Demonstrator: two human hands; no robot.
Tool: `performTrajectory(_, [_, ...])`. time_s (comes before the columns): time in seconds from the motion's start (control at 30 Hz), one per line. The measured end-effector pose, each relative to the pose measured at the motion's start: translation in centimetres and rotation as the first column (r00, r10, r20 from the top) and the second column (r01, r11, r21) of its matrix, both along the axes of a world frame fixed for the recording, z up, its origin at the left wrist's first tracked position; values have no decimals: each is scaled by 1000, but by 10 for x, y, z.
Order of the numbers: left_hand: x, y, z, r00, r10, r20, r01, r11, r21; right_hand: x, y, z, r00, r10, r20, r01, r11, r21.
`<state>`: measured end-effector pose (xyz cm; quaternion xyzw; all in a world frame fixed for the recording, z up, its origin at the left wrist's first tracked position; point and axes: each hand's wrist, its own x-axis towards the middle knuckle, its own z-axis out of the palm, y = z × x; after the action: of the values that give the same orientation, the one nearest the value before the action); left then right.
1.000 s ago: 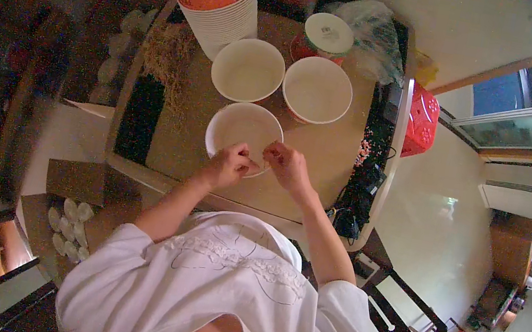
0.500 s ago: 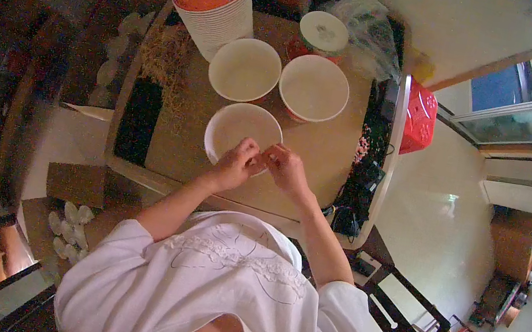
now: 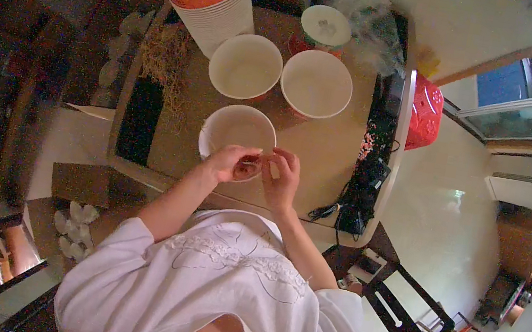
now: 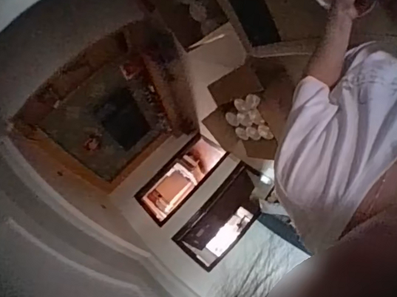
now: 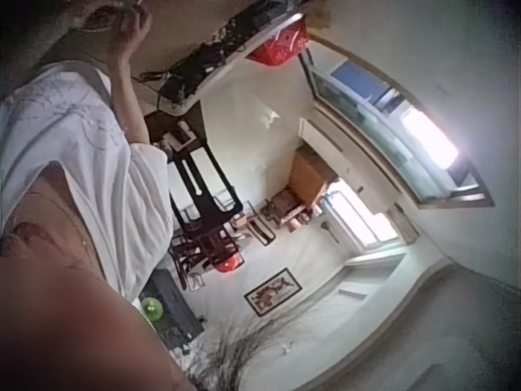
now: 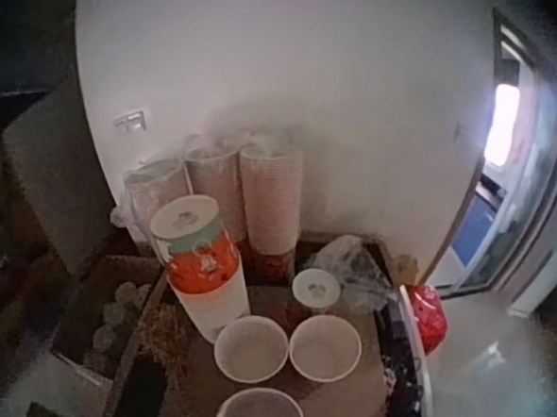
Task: Packaging and organizing paper buckets using rubber bands.
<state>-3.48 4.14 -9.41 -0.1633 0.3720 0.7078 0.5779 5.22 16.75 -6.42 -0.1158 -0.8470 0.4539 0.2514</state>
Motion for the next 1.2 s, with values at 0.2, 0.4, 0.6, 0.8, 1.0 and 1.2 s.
performTrajectory(0.2, [4, 8, 24, 989, 111, 102, -111, 994, -9, 5, -1, -4, 996, -77, -37, 71, 989, -133])
performTrajectory(0.4, [6, 11, 30, 992, 127, -1, -127, 986, -111, 1, -3, 2, 995, -65, -81, 61, 997, -47])
performTrajectory(0.6, [10, 6, 23, 983, 179, 37, -180, 983, 32, -2, 0, 0, 997, -8, -74, 10, 999, 30])
performTrajectory(0.8, [9, -1, 29, 978, 104, -182, -138, 972, -188, -2, 0, 1, 1000, 18, -7, -17, 994, 108])
performTrajectory(1.0, [8, -6, 24, 952, 13, -305, -96, 961, -259, -3, 7, 0, 994, 81, 78, -85, 995, 49])
performTrajectory(1.2, [8, -6, 30, 894, -38, -446, -116, 943, -313, -3, 10, -2, 957, 122, 264, -30, 945, -325])
